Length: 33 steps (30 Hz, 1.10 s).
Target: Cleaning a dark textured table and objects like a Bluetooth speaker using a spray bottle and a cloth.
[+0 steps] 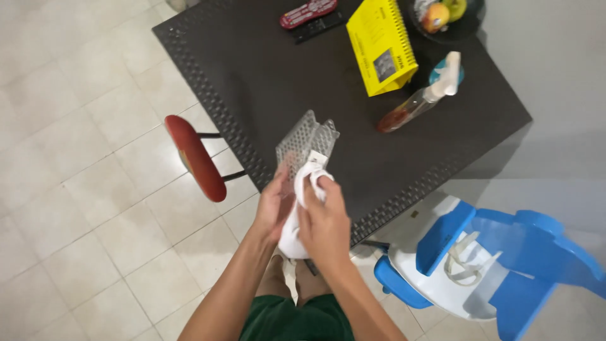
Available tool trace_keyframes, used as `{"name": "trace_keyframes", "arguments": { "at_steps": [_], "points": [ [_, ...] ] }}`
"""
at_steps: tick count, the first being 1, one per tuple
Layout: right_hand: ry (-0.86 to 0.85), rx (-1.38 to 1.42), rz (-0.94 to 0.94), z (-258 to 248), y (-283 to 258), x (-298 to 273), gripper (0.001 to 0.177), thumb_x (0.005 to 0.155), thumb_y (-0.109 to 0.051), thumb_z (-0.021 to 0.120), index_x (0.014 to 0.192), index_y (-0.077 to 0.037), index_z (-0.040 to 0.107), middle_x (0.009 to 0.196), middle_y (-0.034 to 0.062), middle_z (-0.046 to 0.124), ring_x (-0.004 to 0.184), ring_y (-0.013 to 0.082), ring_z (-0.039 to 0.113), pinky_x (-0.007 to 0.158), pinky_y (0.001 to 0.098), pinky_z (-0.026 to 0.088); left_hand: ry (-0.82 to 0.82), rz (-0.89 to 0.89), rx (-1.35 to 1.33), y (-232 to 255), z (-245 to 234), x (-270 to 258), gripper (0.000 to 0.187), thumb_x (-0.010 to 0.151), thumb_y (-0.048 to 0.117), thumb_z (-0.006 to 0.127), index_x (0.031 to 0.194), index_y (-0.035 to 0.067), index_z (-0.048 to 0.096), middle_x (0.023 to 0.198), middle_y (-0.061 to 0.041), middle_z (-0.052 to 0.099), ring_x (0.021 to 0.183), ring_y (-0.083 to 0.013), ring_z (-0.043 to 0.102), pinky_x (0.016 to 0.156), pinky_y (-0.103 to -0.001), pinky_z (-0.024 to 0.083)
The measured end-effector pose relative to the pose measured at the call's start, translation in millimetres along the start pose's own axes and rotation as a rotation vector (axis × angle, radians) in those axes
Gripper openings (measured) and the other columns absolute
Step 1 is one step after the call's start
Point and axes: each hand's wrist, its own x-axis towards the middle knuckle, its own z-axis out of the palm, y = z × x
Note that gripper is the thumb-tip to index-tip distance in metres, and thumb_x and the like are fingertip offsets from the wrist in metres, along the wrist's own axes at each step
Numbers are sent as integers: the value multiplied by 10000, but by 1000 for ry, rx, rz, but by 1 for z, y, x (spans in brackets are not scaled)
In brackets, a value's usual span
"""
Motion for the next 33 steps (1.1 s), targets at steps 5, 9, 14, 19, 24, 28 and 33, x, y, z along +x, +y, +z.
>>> {"name": "trace_keyframes", "arguments": {
  "at_steps": [5, 9, 14, 19, 24, 28, 33],
  "points": [
    [27, -85, 88, -13, 12, 57, 374, 977, -70, 656, 1350, -63, 657, 1358, 227, 583, 1124, 420, 653, 900, 446, 560, -15, -7, -28, -10, -14, -3, 571, 1045, 326, 420, 1591, 185, 327, 1525, -111, 500, 1360, -269, 521, 1156, -455, 416],
    [-61, 226, 566, -4, -5, 19, 365, 963, -131, 667, 1318, -82, 597, 1192, 190, 666, 1082, 369, 696, 863, 403, 570, -20, 6, -67, 10, -23, 18, 526, 1049, 318, 427, 1548, 150, 423, 1453, -129, 567, 1265, -286, 599, 1098, -452, 477],
    [-37, 640, 160, -54, 43, 27, 588, 848, -9, 650, 1400, -184, 547, 1412, 93, 594, 1259, 245, 645, 1017, 354, 557, -262, -198, -321, 21, -56, 25, 476, 1092, 305, 430, 1522, 108, 486, 1377, -210, 608, 1116, -332, 676, 956, -460, 552],
    [-163, 944, 262, -64, 75, 83, 785, 812, 9, 707, 1524, -112, 400, 1507, 6, 514, 1352, 130, 529, 1095, 281, 461, -563, -464, -535, 13, -46, 46, 525, 1116, 321, 396, 1558, 51, 482, 1384, -285, 596, 1072, -345, 692, 932, -421, 578],
    [-286, 1020, 703, -52, 93, 79, 401, 884, -60, 729, 1272, -33, 632, 1062, 51, 714, 914, 136, 683, 803, 311, 569, -228, -409, 225, 21, -41, 40, 727, 1053, 566, 398, 1566, 50, 423, 1471, -198, 545, 1258, -361, 619, 1011, -455, 537],
    [-395, 872, 753, -45, 102, 85, 383, 858, -51, 739, 1231, -26, 657, 997, 50, 721, 859, 133, 686, 776, 298, 568, -115, -74, 741, 48, 10, 36, 835, 955, 626, 456, 1604, 120, 313, 1533, -118, 453, 1333, -292, 537, 1040, -416, 479],
    [53, 826, 418, -30, 81, 99, 453, 918, -92, 735, 1333, -10, 573, 1175, 61, 662, 1041, 130, 639, 893, 272, 556, -58, 288, 803, 24, 31, 48, 766, 881, 281, 728, 1515, 59, 360, 1360, -136, 601, 1216, -205, 602, 1009, -347, 511]
  ]
}}
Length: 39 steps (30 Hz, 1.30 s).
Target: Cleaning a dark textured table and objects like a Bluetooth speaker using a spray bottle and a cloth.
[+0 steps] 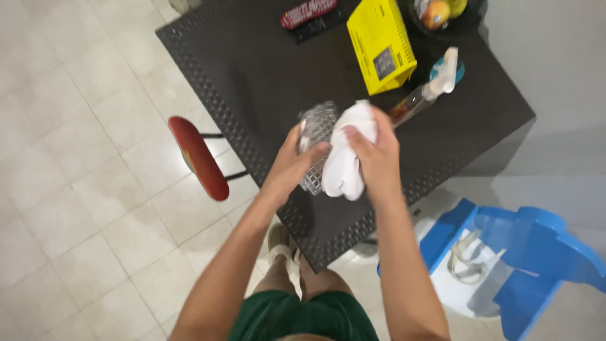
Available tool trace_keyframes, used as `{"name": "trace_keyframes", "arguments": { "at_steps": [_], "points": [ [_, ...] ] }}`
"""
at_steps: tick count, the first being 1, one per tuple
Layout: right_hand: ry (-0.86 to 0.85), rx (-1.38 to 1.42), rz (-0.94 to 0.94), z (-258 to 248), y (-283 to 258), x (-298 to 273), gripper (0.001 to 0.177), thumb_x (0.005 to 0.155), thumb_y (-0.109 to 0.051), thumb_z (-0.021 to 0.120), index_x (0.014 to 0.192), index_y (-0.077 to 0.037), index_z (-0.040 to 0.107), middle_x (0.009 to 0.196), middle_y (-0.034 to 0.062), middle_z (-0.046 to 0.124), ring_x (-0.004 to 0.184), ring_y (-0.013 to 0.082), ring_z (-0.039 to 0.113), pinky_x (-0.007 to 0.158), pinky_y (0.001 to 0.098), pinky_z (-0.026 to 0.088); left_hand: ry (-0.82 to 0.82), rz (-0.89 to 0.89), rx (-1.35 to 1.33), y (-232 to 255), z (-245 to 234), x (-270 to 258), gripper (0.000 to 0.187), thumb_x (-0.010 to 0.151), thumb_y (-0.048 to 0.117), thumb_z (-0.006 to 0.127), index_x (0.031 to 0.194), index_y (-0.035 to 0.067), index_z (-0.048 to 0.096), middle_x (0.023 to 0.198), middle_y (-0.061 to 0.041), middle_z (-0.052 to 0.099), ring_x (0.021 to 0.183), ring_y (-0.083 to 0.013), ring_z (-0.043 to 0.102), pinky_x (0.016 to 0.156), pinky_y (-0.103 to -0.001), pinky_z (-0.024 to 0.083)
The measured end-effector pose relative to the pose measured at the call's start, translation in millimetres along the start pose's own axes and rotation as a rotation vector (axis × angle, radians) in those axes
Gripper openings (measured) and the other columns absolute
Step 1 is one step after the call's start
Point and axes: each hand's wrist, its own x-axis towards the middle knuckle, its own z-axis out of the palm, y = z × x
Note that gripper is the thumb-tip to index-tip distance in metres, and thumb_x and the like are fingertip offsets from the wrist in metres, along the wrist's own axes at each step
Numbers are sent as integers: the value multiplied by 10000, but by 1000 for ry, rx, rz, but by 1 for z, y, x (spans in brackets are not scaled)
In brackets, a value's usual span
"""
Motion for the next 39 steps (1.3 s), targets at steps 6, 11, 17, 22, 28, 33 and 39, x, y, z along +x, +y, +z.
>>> {"name": "trace_keyframes", "arguments": {
  "at_steps": [6, 11, 17, 22, 28, 33, 39],
  "points": [
    [121, -940, -608, 42, -19, -42, 602, 862, -75, 774, 1376, 82, 503, 1327, 300, 592, 1193, 458, 568, 1010, 470, 455, 113, 115, -301, -10, 9, -18, 535, 1046, 223, 637, 1500, 27, 432, 1352, -83, 618, 1224, -153, 594, 1040, -311, 503],
    [-40, -889, -608, 42, 5, -81, 459, 810, 21, 670, 1264, 16, 603, 1265, 244, 641, 1229, 468, 580, 1086, 506, 444, 166, 97, -308, -8, 4, -19, 505, 1038, 223, 607, 1474, 28, 441, 1297, -82, 640, 1164, -151, 623, 987, -313, 530],
    [6, -780, -462, 47, -33, -60, 410, 867, 95, 590, 1263, 13, 651, 1142, 208, 657, 1068, 424, 624, 944, 458, 512, 178, 94, -230, -8, 7, -43, 537, 1036, 230, 601, 1504, 63, 398, 1254, -94, 637, 1056, -134, 623, 899, -298, 534],
    [-105, -825, -684, 47, -8, -76, 446, 870, 33, 591, 1315, 60, 604, 1148, 222, 637, 1122, 442, 604, 1034, 513, 488, 229, 84, -281, -9, -12, -30, 606, 1009, 251, 619, 1543, 99, 375, 1170, -102, 665, 964, -146, 630, 837, -306, 536],
    [37, -930, -660, 22, -17, -52, 441, 936, 41, 631, 1368, -40, 665, 1355, 176, 685, 1135, 376, 604, 1016, 436, 480, 143, 61, -313, -21, -6, -43, 560, 1045, 224, 612, 1540, 68, 402, 1289, -79, 634, 1109, -150, 622, 955, -314, 534],
    [70, -787, -297, 15, 9, -57, 689, 634, -155, 919, 1279, -68, 694, 1201, 151, 652, 1106, 294, 641, 949, 385, 539, 155, -8, -641, -42, -12, -15, 575, 1033, 273, 523, 1551, 112, 334, 1430, -106, 555, 1284, -231, 581, 1080, -414, 482],
    [-297, -49, 55, -24, 47, -36, 586, 773, 22, 736, 1342, -46, 616, 1360, 48, 635, 1204, 111, 623, 986, 276, 524, 187, 78, -767, -60, 5, -16, 728, 1035, 361, 529, 1638, 141, 185, 1557, -136, 443, 1385, -278, 482, 1154, -463, 386]
  ]
}}
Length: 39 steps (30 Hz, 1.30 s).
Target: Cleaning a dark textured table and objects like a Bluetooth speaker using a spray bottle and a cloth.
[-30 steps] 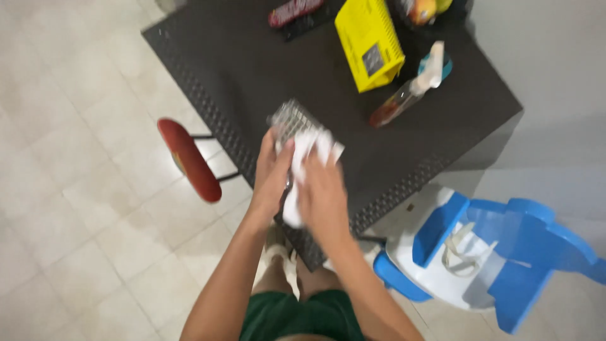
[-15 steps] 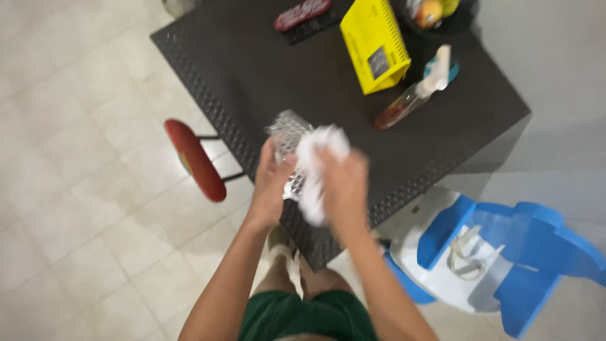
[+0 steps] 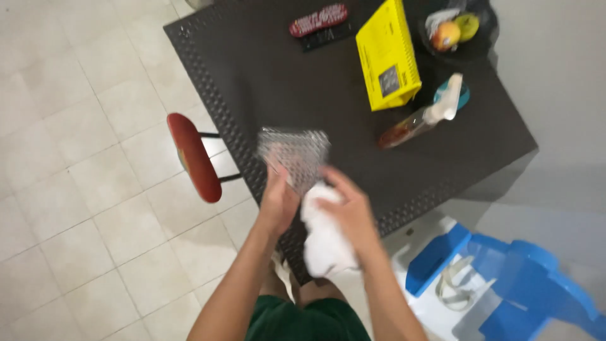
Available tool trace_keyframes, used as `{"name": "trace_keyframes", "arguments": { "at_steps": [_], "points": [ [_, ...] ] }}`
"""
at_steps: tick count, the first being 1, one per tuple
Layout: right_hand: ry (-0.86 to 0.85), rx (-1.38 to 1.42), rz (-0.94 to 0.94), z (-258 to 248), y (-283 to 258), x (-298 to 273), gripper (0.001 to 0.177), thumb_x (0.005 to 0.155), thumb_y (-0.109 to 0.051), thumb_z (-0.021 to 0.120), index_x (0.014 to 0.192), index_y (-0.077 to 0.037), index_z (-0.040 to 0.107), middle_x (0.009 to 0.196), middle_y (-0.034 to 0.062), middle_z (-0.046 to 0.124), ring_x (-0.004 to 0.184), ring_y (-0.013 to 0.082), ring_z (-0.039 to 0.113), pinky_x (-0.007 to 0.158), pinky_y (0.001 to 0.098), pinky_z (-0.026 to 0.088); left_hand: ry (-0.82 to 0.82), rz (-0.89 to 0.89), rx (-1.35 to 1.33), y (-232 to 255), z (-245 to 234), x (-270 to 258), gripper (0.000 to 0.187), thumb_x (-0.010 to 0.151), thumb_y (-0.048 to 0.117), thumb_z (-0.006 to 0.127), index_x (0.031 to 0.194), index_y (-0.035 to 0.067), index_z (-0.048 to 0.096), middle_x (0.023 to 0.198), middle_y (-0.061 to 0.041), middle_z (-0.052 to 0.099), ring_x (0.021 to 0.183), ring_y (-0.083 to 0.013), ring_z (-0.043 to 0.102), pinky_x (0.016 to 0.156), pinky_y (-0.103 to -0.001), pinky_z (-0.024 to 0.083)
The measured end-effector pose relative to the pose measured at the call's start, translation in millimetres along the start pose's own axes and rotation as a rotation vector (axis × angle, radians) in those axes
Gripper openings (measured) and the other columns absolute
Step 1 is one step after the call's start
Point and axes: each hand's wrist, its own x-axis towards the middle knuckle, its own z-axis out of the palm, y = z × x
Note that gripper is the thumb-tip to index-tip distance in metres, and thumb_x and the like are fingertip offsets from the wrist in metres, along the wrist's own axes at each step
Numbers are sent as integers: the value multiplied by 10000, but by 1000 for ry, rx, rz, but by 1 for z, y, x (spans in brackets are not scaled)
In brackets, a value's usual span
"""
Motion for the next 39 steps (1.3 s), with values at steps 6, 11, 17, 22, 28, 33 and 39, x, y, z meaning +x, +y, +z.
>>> {"name": "trace_keyframes", "arguments": {
  "at_steps": [6, 11, 17, 22, 28, 33, 39],
  "points": [
    [162, -115, 382, 15, 9, 35, 157, 911, -108, 771, 1043, -31, 805, 942, 57, 774, 753, 152, 663, 629, 324, 525, 63, 241, 660, 39, -22, 14, 1063, 816, 144, 818, 1637, 151, 142, 1595, -191, 344, 1415, -299, 432, 1160, -452, 356],
    [129, -655, -117, 36, 1, 75, 156, 849, -149, 793, 1003, -168, 812, 872, 53, 722, 775, 223, 717, 663, 335, 532, 62, 486, 1388, 73, -40, 31, 557, 765, 52, 837, 1247, 184, 592, 1615, -185, 398, 1382, -330, 518, 1057, -425, 483],
    [132, -724, -126, 101, 52, 158, 195, 844, -266, 784, 1032, -216, 795, 876, 38, 689, 790, 268, 704, 657, 393, 536, 240, 613, 1585, 91, -110, 111, 171, 845, -28, 782, 951, 102, 748, 1585, -223, 442, 1324, -384, 597, 939, -404, 581],
    [73, -804, -38, 142, 99, 242, 135, 896, -284, 744, 1017, -283, 804, 870, 34, 664, 824, 283, 700, 696, 427, 546, 327, 714, 1638, 106, -170, 194, 131, 842, -21, 787, 939, 51, 735, 1543, -265, 447, 1340, -433, 551, 978, -428, 565],
    [74, -888, 15, 156, 121, 280, 147, 887, -293, 747, 1025, -273, 791, 889, 37, 664, 844, 299, 700, 686, 441, 545, 383, 410, 1572, 114, -185, 233, 45, 913, -2, 735, 920, 35, 711, 1563, -235, 458, 1279, -359, 607, 869, -373, 592],
    [133, -824, -12, 153, 119, 279, 504, 829, -263, 782, 1322, -251, 676, 1161, 91, 727, 984, 343, 711, 791, 443, 571, 372, 402, 1575, 111, -185, 240, 66, 913, -6, 733, 941, 49, 707, 1583, -219, 434, 1351, -365, 559, 894, -390, 578],
    [205, -629, 208, 123, 127, 197, 569, 794, -303, 823, 1328, -191, 662, 1151, 137, 752, 1046, 334, 725, 853, 428, 574, 324, 581, 1637, 112, -125, 200, 469, 871, 62, 798, 1302, 51, 613, 1605, -305, 314, 1468, -470, 334, 1141, -513, 381]
  ]
}}
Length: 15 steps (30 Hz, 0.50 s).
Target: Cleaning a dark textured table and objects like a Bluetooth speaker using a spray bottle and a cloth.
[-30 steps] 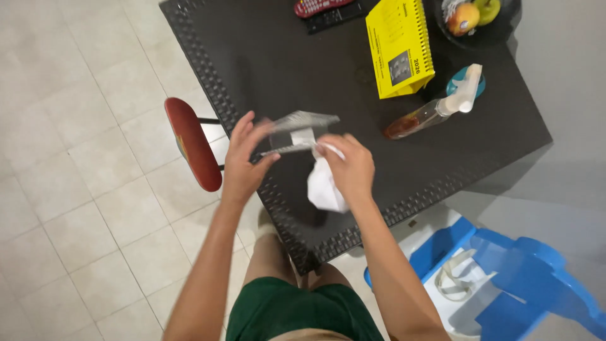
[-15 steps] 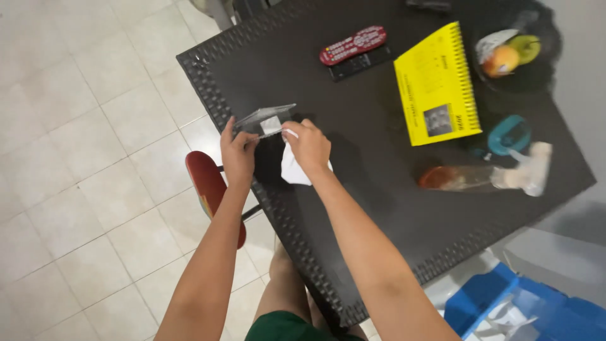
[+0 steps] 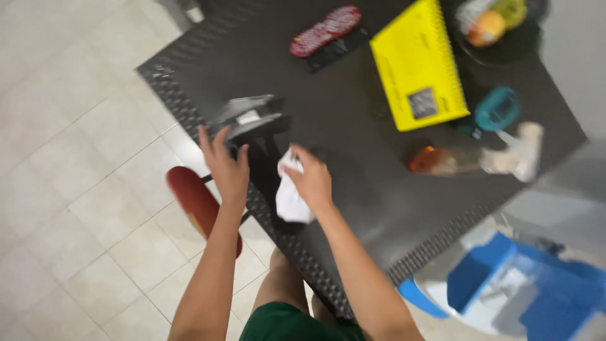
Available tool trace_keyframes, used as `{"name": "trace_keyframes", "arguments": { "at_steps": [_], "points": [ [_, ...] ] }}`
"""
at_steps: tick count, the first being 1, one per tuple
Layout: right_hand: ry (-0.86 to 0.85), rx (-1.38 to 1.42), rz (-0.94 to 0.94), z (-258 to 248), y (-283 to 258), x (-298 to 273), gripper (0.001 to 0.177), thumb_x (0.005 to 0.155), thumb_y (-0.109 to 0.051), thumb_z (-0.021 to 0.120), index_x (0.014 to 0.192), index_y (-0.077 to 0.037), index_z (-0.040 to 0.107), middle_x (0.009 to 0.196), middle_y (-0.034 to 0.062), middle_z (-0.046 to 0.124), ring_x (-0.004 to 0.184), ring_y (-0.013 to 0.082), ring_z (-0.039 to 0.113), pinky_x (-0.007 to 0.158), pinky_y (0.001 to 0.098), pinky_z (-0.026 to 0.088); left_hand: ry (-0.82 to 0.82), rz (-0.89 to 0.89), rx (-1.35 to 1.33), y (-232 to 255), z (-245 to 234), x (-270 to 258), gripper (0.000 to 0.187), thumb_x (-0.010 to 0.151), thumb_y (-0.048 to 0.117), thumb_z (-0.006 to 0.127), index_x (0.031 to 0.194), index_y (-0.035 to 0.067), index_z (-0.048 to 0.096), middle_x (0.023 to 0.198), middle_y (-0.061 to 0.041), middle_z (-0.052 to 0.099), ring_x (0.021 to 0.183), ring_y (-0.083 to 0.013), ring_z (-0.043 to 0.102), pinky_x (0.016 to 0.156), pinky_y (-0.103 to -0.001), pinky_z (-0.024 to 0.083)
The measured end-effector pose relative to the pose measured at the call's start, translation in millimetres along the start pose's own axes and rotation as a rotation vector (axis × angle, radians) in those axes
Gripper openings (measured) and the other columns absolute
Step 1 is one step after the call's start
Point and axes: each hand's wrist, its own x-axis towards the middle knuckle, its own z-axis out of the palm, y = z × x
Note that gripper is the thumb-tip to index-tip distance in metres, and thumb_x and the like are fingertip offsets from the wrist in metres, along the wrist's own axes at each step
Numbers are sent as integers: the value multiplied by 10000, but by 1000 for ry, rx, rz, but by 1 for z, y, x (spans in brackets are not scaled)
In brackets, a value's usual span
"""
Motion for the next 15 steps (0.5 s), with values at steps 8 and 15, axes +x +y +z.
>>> {"name": "trace_keyframes", "arguments": {
  "at_steps": [8, 15],
  "points": [
    [263, 97, 404, -94, 126, -105, 409, 809, -263, 819, 1178, -102, 750, 1032, 152, 784, 920, 216, 772, 809, 345, 572, -473, 293, -297, 164, 81, -88, 759, 806, 278, 850, 1438, 51, 498, 1566, -199, 466, 1500, -398, 426, 1255, -493, 350],
    [601, 253, 496, -192, 157, -146, 354, 875, -238, 771, 1182, -65, 748, 965, 105, 789, 849, 141, 718, 790, 298, 563, -689, 451, -599, 290, 194, -86, 1061, 645, 283, 939, 1504, 37, 368, 1376, -226, 601, 1271, -374, 608, 1065, -436, 505]
  ]
}}
